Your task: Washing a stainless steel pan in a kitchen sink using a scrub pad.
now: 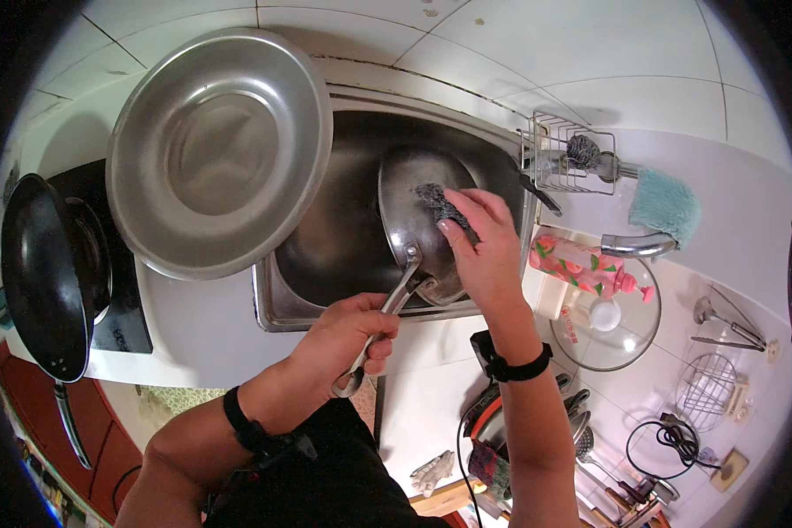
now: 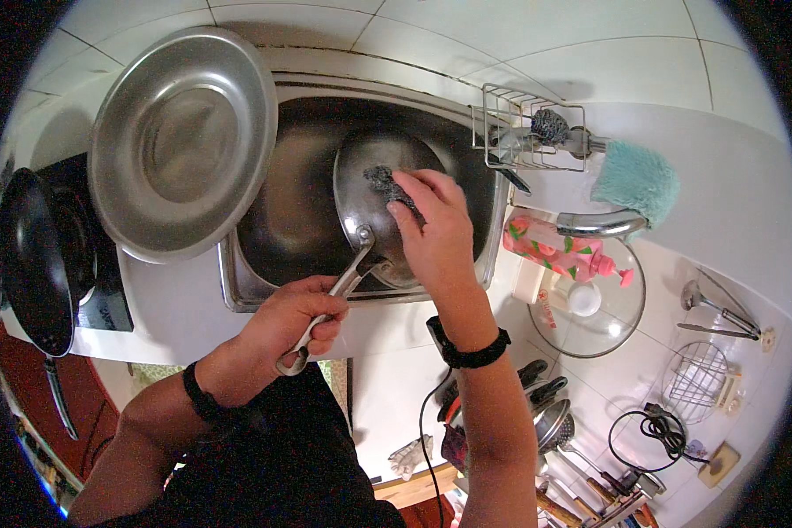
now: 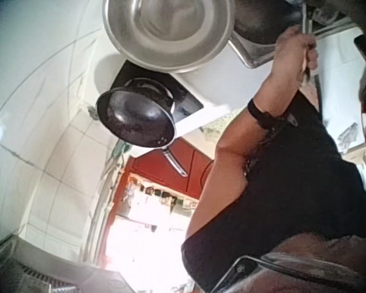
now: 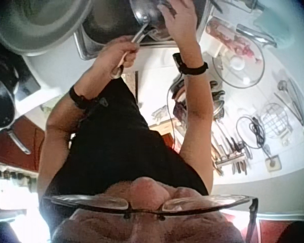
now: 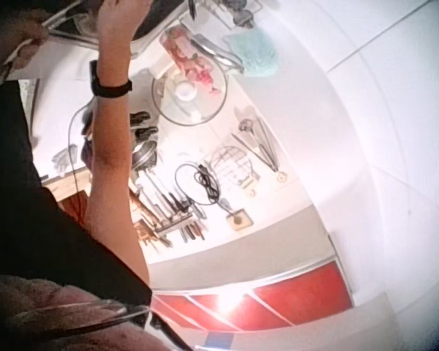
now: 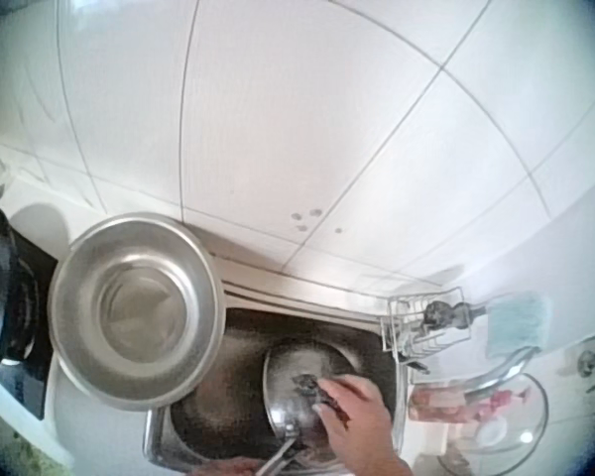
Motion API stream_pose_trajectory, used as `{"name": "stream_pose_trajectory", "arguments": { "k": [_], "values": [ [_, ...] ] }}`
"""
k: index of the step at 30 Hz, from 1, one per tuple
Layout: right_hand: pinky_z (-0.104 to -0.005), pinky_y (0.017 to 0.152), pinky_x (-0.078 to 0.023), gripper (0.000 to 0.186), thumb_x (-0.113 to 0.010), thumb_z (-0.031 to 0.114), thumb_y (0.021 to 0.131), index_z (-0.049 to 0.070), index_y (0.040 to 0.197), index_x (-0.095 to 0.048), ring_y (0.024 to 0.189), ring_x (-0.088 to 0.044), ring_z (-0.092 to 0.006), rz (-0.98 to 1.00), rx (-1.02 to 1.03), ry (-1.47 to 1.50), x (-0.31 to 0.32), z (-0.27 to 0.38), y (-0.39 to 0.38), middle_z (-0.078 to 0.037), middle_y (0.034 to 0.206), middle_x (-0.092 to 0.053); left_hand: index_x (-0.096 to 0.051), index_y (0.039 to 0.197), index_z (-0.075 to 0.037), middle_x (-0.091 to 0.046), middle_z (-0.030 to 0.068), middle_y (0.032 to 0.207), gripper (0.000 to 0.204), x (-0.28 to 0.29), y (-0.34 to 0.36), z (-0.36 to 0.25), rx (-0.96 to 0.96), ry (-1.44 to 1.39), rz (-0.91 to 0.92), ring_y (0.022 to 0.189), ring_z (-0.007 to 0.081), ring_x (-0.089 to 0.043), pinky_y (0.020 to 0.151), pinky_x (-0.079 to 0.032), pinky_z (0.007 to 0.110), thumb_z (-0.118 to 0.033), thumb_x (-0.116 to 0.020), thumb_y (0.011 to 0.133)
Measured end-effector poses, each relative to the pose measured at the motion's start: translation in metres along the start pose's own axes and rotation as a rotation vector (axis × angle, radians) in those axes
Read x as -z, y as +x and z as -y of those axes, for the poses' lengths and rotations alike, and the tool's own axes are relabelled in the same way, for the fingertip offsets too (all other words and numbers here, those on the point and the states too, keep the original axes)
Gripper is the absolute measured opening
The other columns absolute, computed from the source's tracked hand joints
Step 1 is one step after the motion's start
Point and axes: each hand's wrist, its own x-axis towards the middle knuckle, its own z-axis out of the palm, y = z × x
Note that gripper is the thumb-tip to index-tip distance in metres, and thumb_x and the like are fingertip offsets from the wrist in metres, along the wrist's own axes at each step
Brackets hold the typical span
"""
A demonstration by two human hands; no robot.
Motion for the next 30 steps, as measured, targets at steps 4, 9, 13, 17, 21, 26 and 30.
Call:
{"name": "stream_pose_trajectory", "arguments": {
  "k": [4, 9, 13, 17, 21, 26, 30],
  "values": [
    [-0.0434, 0.082, -0.055, 0.032, -0.072, 0.009, 0.089, 0.009, 0.121, -0.072, 0.096, -0.067, -0.0353, 0.018, 0.010, -0.142, -0.004, 0.012, 0.000, -0.015, 0.110, -0.063, -0.056, 0.104, -0.005, -0.050, 0.0015, 0.066, 0.010, 0.005, -0.001, 0.001, 0.012, 0.034, 0.039, 0.052, 0.0111, -0.046, 0.046, -0.032, 0.026, -0.011, -0.058, 0.096],
    [-0.0450, 0.075, -0.056, 0.023, -0.068, 0.006, 0.085, 0.006, 0.108, -0.071, 0.088, -0.067, -0.0356, 0.285, 0.235, -0.291, -0.021, 0.032, -0.005, -0.014, 0.102, -0.059, -0.054, 0.106, -0.007, -0.046, -0.0014, 0.067, 0.009, -0.006, -0.004, -0.007, 0.060, 0.157, -0.052, 0.049, 0.0086, -0.042, 0.041, -0.028, 0.024, -0.009, -0.057, 0.098],
    [-0.0471, 0.074, -0.055, 0.023, -0.063, 0.006, 0.085, 0.005, 0.107, -0.071, 0.092, -0.066, -0.0363, 0.134, 0.117, -0.347, -0.011, 0.013, 0.018, -0.014, 0.101, -0.057, -0.054, 0.108, -0.004, -0.051, 0.0002, 0.077, 0.010, 0.000, 0.004, 0.004, -0.017, -0.067, -0.018, 0.055, 0.0054, -0.044, 0.043, -0.034, 0.022, -0.005, -0.057, 0.099],
    [-0.0457, 0.070, -0.055, 0.037, -0.067, -0.001, 0.083, 0.005, 0.120, -0.070, 0.086, -0.066, -0.0382, 0.219, 0.161, -0.352, -0.009, 0.022, -0.033, -0.015, 0.097, -0.057, -0.054, 0.107, -0.005, -0.051, 0.0003, 0.079, 0.007, 0.005, 0.009, 0.007, -0.011, -0.117, 0.052, 0.054, 0.0044, -0.043, 0.040, -0.033, 0.021, -0.006, -0.056, 0.100],
    [-0.0430, 0.069, -0.054, 0.042, -0.068, -0.003, 0.084, 0.008, 0.124, -0.069, 0.084, -0.065, -0.0369, -0.016, -0.049, -0.183, -0.011, 0.009, -0.069, -0.016, 0.103, -0.059, -0.054, 0.104, -0.006, -0.051, 0.0003, 0.079, 0.004, 0.001, 0.007, 0.008, -0.008, -0.187, 0.064, 0.054, 0.0041, -0.044, 0.039, -0.031, 0.020, -0.007, -0.056, 0.101],
    [-0.0414, 0.075, -0.055, 0.033, -0.070, 0.001, 0.088, 0.008, 0.120, -0.070, 0.087, -0.064, -0.0353, -0.075, -0.085, -0.063, -0.038, 0.034, -0.090, -0.017, 0.101, -0.061, -0.055, 0.097, -0.005, -0.046, 0.0001, 0.074, 0.004, -0.004, -0.004, -0.003, 0.069, -0.028, 0.060, 0.058, 0.0073, -0.043, 0.049, -0.033, 0.024, -0.009, -0.056, 0.099],
    [-0.0417, 0.075, -0.054, 0.031, -0.072, 0.004, 0.086, 0.007, 0.117, -0.070, 0.088, -0.065, -0.0352, -0.296, -0.180, -0.141, -0.023, -0.001, -0.060, -0.016, 0.098, -0.060, -0.052, 0.109, -0.007, -0.052, 0.0013, 0.087, 0.005, -0.001, 0.008, 0.007, 0.039, -0.110, 0.057, 0.057, 0.0034, -0.042, 0.040, -0.029, 0.019, -0.011, -0.053, 0.105]
  ]
}}
